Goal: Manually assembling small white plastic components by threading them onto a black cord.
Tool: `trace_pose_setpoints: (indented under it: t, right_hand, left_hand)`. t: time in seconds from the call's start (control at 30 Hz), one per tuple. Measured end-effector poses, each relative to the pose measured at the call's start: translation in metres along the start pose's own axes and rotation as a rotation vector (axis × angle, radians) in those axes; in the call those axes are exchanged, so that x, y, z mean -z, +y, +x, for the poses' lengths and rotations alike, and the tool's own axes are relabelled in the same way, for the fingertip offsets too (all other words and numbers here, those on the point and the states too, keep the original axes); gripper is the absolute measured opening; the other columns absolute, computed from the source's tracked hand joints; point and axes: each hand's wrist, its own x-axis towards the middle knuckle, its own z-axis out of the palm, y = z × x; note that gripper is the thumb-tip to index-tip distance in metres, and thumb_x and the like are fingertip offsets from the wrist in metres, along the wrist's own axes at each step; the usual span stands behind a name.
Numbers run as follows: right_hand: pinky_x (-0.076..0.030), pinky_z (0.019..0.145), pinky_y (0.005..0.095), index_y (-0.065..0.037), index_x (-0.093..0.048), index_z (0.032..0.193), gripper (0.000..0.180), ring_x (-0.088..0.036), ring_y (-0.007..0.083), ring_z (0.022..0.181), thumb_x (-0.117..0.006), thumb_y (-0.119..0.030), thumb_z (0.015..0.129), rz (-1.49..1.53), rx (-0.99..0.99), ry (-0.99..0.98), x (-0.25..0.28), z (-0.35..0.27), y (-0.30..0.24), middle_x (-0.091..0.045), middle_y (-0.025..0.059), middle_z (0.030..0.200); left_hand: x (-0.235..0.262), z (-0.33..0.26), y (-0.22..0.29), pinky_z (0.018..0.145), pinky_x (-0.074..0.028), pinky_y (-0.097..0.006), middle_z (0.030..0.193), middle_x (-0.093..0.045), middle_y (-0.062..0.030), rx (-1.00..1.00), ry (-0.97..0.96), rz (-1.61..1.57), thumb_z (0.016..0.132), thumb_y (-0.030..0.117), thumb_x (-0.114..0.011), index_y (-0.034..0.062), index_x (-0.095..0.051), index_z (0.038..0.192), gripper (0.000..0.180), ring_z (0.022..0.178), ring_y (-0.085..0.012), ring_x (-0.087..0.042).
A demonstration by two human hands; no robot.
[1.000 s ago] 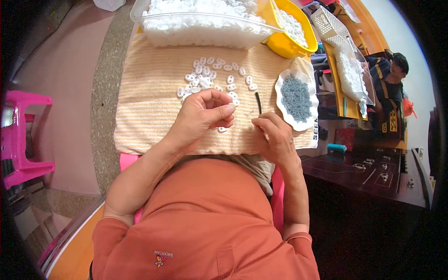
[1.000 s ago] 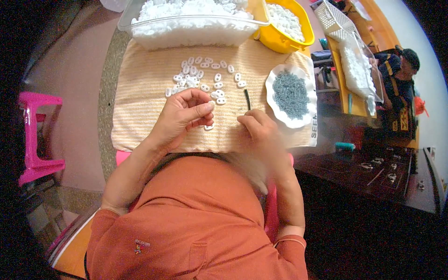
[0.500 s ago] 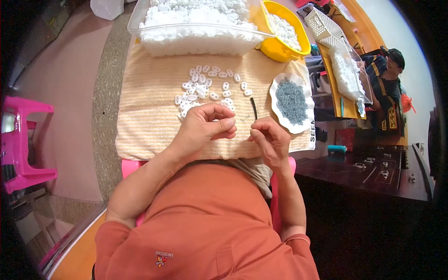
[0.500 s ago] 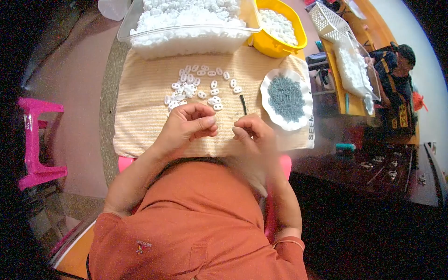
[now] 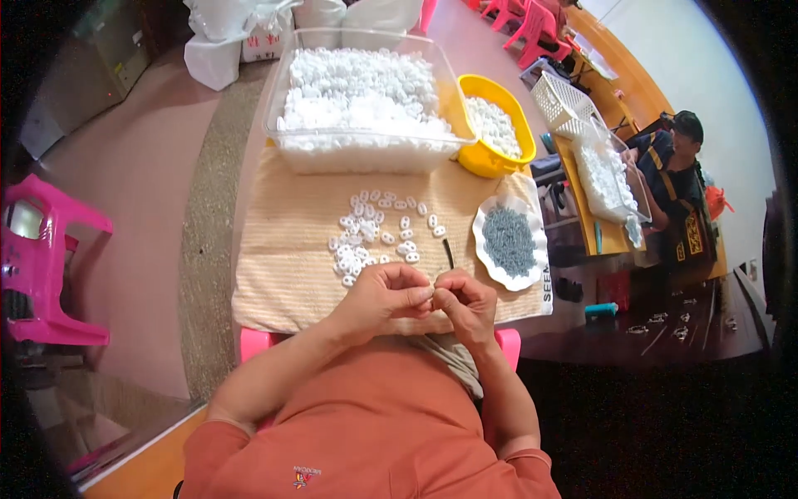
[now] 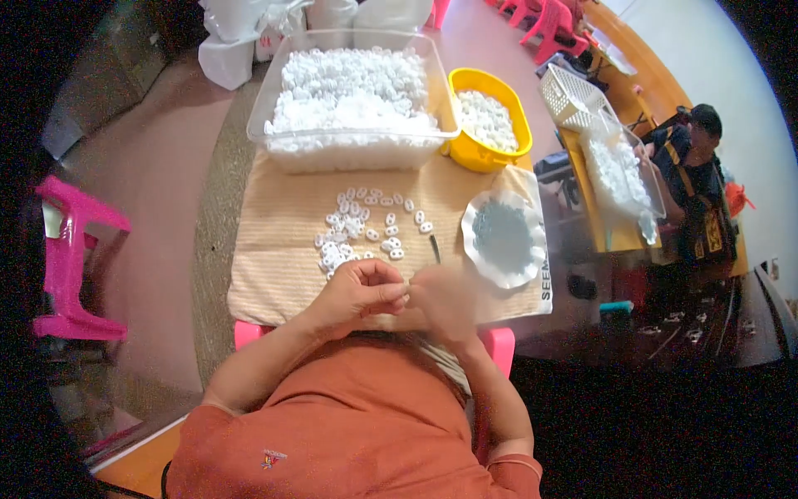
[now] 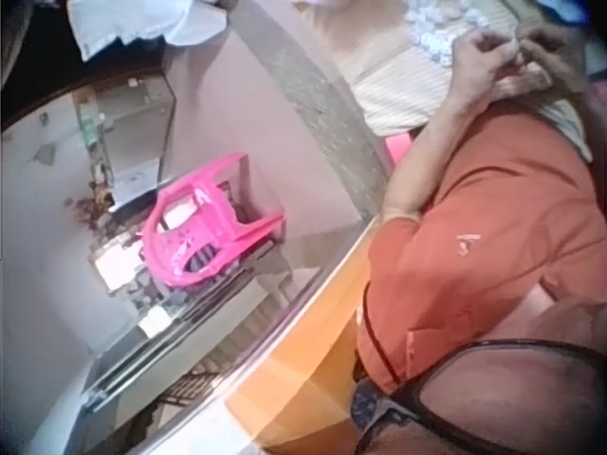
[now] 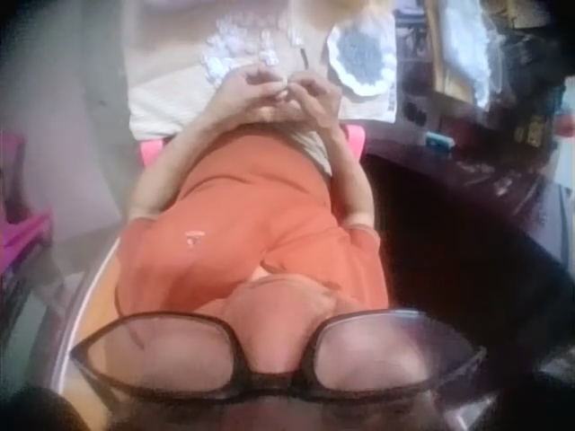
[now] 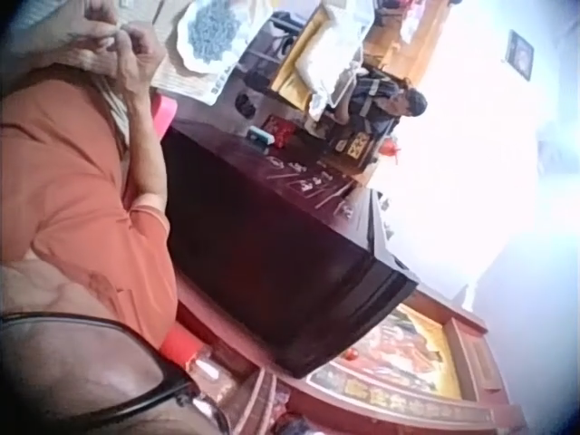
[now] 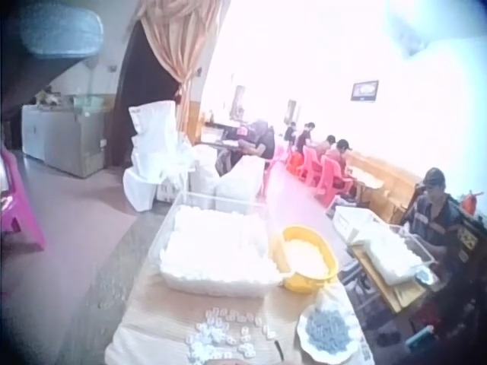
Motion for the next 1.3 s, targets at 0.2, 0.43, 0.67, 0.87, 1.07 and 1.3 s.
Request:
trace_pose_setpoints:
  t: [0.2,0.43,0.67,0.87,1.07,1.3]
  right_hand:
    - [-0.054,0.067,0.0242,0.004,-0.062,0.090,0.005,-0.061,0.0122,0.075,-0.063,-0.001,0.089,0.244,-0.177,0.076,-0.006,-0.002,-0.003,-0.060,0.0074,0.090]
    - [-0.050,0.063,0.0242,0.002,-0.064,0.088,0.009,-0.062,0.0119,0.071,-0.059,-0.004,0.091,0.423,-0.223,0.064,-0.011,0.005,-0.023,-0.064,0.0051,0.077]
    - [-0.056,0.067,0.0264,0.006,-0.063,0.099,0.010,-0.063,0.0146,0.076,-0.057,0.002,0.091,0.401,-0.215,0.003,-0.008,0.001,-0.014,-0.060,0.0087,0.091]
    - [-0.053,0.068,0.0264,0.004,-0.062,0.098,0.012,-0.063,0.0134,0.074,-0.056,-0.004,0.094,0.440,-0.246,0.022,-0.012,0.003,-0.014,-0.063,0.0064,0.083]
    - [-0.054,0.069,0.0259,0.005,-0.061,0.101,0.012,-0.063,0.0130,0.075,-0.056,-0.003,0.094,0.428,-0.208,0.024,-0.013,0.004,-0.017,-0.064,0.0066,0.084]
    - [-0.051,0.068,0.0241,0.004,-0.063,0.097,0.014,-0.062,0.0120,0.075,-0.056,-0.008,0.095,0.408,-0.249,0.039,-0.012,-0.004,-0.008,-0.065,0.0067,0.086]
  left_hand:
    - [-0.003,-0.001,0.000,0.074,-0.055,-0.027,0.088,-0.065,-0.0056,-0.009,-0.001,-0.032,0.086,0.006,-0.069,0.0017,-0.062,0.096,0.013,0.078,-0.0140,-0.064]
    - [-0.002,-0.001,0.001,0.073,-0.055,-0.027,0.088,-0.065,-0.0069,-0.021,0.013,-0.041,0.086,0.005,-0.067,-0.0002,-0.061,0.096,0.013,0.077,-0.0148,-0.064]
    - [-0.003,-0.002,0.003,0.069,-0.054,-0.024,0.087,-0.065,-0.0062,-0.026,0.016,-0.092,0.086,0.007,-0.068,0.0018,-0.062,0.096,0.013,0.075,-0.0134,-0.064]
    - [-0.006,-0.004,0.007,0.070,-0.054,-0.023,0.086,-0.065,-0.0046,0.001,0.035,-0.073,0.086,0.007,-0.068,0.0032,-0.062,0.094,0.011,0.075,-0.0129,-0.064]
    - [-0.003,-0.001,0.002,0.068,-0.053,-0.022,0.086,-0.065,-0.0044,-0.017,0.021,-0.078,0.086,0.008,-0.068,0.0038,-0.063,0.095,0.011,0.076,-0.0116,-0.063]
    - [-0.006,-0.005,-0.004,0.065,-0.051,-0.021,0.087,-0.066,-0.0047,-0.016,0.026,-0.035,0.088,0.009,-0.067,0.0028,-0.063,0.096,0.011,0.075,-0.0117,-0.063]
